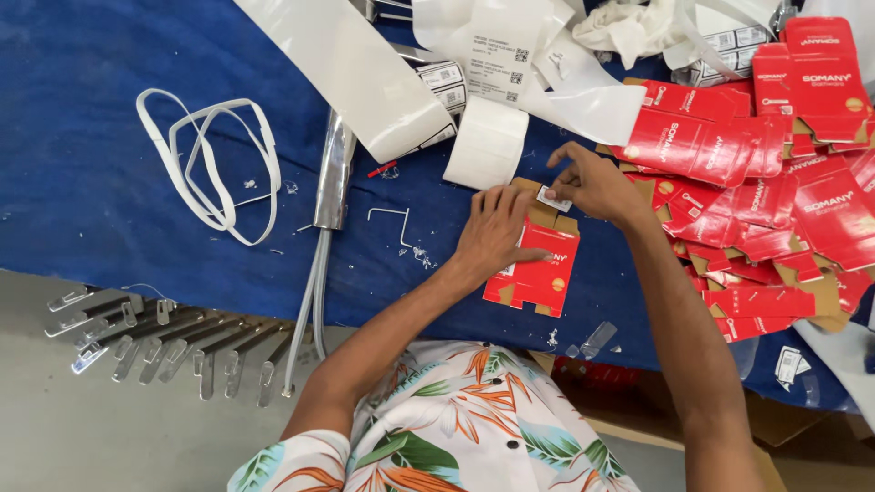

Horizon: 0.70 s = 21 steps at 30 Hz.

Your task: The person repeatedly picks up small red cardboard boxes, peels labels from a roll, and sticks them onto the boxes. The labeled boxes are then placed into a pile on the table.

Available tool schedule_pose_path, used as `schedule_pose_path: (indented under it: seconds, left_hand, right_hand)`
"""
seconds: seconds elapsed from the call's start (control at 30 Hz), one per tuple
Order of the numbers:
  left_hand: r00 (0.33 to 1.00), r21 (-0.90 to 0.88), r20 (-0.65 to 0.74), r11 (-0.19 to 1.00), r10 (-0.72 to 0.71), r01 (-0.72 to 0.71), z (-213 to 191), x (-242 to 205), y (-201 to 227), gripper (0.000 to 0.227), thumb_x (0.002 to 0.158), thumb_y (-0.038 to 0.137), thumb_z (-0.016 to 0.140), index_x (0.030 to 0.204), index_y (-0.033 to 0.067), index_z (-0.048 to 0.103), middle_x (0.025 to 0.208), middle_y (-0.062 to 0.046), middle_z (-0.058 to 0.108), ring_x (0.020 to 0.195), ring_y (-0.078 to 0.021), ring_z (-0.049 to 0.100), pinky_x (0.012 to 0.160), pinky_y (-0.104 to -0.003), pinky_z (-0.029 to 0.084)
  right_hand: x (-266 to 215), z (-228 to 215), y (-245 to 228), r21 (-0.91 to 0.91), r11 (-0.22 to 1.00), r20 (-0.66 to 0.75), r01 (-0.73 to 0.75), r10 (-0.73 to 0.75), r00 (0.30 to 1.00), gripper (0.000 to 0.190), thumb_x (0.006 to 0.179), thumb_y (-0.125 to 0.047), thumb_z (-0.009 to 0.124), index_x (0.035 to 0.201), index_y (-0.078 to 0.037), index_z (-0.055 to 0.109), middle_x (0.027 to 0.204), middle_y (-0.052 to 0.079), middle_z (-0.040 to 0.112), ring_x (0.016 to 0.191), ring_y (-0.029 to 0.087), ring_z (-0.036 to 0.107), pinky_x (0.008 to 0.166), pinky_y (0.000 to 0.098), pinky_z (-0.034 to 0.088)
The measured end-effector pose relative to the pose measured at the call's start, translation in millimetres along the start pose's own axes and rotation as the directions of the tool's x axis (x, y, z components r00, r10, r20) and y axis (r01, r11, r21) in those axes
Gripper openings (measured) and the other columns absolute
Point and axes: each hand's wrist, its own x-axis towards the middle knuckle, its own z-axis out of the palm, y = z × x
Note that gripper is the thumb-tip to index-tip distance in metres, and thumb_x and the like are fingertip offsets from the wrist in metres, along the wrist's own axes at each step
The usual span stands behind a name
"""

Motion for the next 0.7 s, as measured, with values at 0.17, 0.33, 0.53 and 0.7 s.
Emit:
schedule_pose_path:
  seconds: [0.17, 0.33, 0.53, 0.7]
  left_hand:
    - [0.986, 0.009, -0.103, 0.991, 0.134, -0.134, 5, -2, -5, 0.088, 0.083, 0.053, 0.08, 0.138, -0.0081, 0.05, 0.111, -0.013, 0.057, 0.101, -0.0282, 0.053, 0.091, -0.04, 0.046]
    - [0.999, -0.219, -0.032, 0.975, 0.021, -0.027, 6, -1, -8, 0.064, 0.079, 0.042, 0.084, 0.114, -0.0037, 0.058, 0.096, -0.014, 0.058, 0.092, -0.0325, 0.056, 0.082, -0.042, 0.05]
    - [0.989, -0.292, -0.142, 0.953, 0.038, -0.079, -4, 0, -13, 0.022, 0.086, 0.017, 0.077, 0.098, 0.0026, 0.067, 0.105, -0.014, 0.06, 0.101, -0.0337, 0.057, 0.086, -0.043, 0.052]
    - [0.999, -0.285, -0.049, 0.958, 0.025, -0.038, -3, -4, -14, 0.021, 0.089, 0.008, 0.072, 0.109, 0.0067, 0.075, 0.1, -0.008, 0.063, 0.099, -0.029, 0.059, 0.087, -0.04, 0.053]
  right_hand:
    - [20, 25, 7, -0.183, 0.981, 0.002, 0.068, -0.069, 0.998, 0.034, 0.086, -0.02, 0.079, 0.11, -0.005, 0.06, 0.089, 0.016, 0.076, 0.085, 0.029, 0.076, 0.073, 0.0373, 0.057]
    - [26, 63, 2, -0.747, 0.656, -0.218, -0.109, -0.086, 0.972, 0.03, 0.087, -0.027, 0.08, 0.106, -0.008, 0.067, 0.096, 0.018, 0.072, 0.089, 0.041, 0.072, 0.073, 0.0523, 0.057]
    - [34, 38, -14, -0.695, 0.704, -0.157, -0.149, 0.054, 0.986, 0.074, 0.065, -0.056, 0.093, 0.109, -0.002, 0.067, 0.108, 0.023, 0.066, 0.101, 0.042, 0.067, 0.078, 0.0557, 0.055]
    - [2, 24, -3, -0.706, 0.707, -0.095, -0.036, -0.045, 0.994, 0.078, 0.059, -0.04, 0.095, 0.12, -0.005, 0.06, 0.114, 0.018, 0.064, 0.107, 0.039, 0.066, 0.083, 0.0517, 0.056]
